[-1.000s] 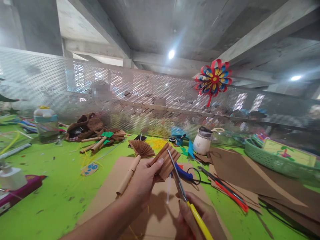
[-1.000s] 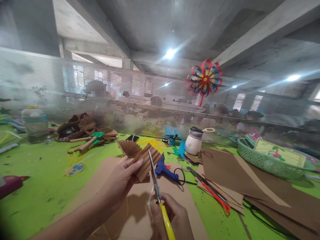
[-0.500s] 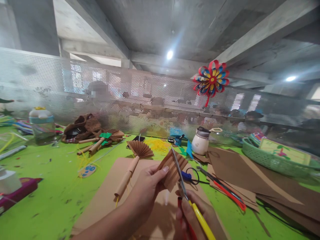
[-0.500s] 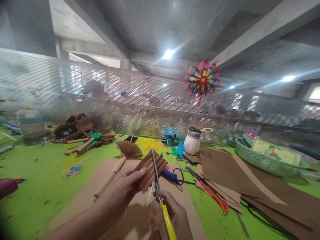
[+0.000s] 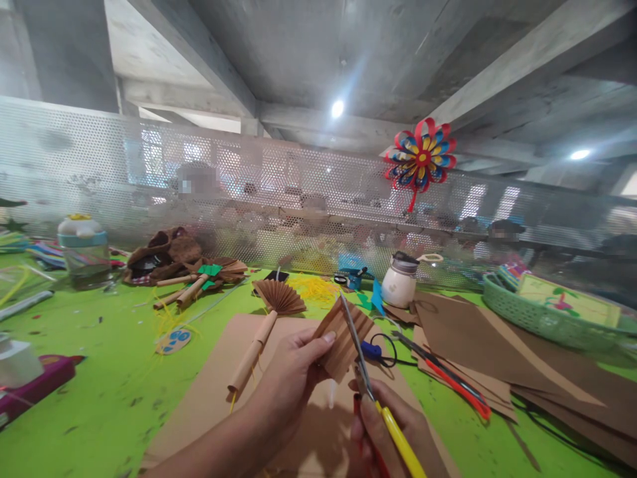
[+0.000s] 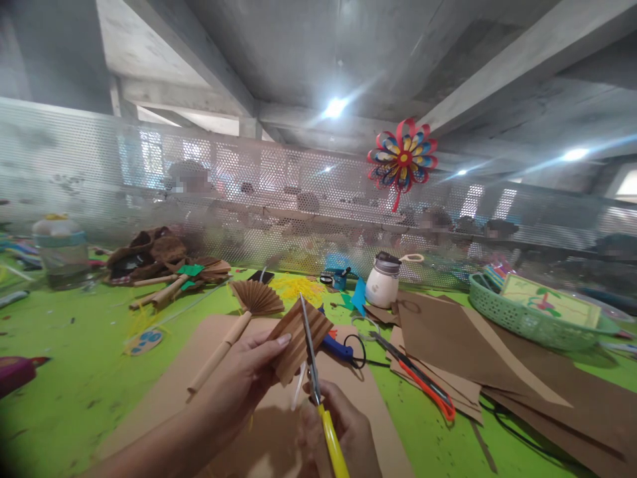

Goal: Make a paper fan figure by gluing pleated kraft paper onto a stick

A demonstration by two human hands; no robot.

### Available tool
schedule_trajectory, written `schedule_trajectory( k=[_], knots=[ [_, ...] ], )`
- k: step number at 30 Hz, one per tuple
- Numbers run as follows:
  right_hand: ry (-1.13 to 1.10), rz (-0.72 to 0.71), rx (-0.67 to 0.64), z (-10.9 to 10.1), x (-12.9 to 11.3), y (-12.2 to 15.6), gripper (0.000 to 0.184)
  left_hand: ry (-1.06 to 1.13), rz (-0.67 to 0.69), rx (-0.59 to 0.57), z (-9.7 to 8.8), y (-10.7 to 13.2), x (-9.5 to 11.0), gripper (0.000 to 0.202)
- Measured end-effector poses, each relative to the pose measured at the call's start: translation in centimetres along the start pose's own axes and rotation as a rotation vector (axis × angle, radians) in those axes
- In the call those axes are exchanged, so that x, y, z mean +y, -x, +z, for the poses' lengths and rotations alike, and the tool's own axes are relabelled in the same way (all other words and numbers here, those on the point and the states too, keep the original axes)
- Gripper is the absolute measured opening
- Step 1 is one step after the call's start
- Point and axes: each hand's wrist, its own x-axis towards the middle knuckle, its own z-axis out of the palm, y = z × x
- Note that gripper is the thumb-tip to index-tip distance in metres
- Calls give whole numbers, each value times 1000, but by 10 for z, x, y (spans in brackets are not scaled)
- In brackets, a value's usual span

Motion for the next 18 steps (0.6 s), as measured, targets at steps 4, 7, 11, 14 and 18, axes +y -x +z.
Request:
schedule_trajectory(
  k=[4,7,11,14,18],
  knots=[
    [8,-13,8,-1,1,0,63,10,-9,0,1,1,1,19],
    [28,-37,41,-1,3,0,60,18,-2,-4,0,1,1,16],
    [33,-41,54,-2,5,0,62,26,-14,13,-1,0,1,15],
    [28,-58,60,-2,7,2,63,16,-27,35,0,-1,2,15],
    [19,-82,57,-1,7,3,64,13,-45,37,0,-1,2,17]
  ],
)
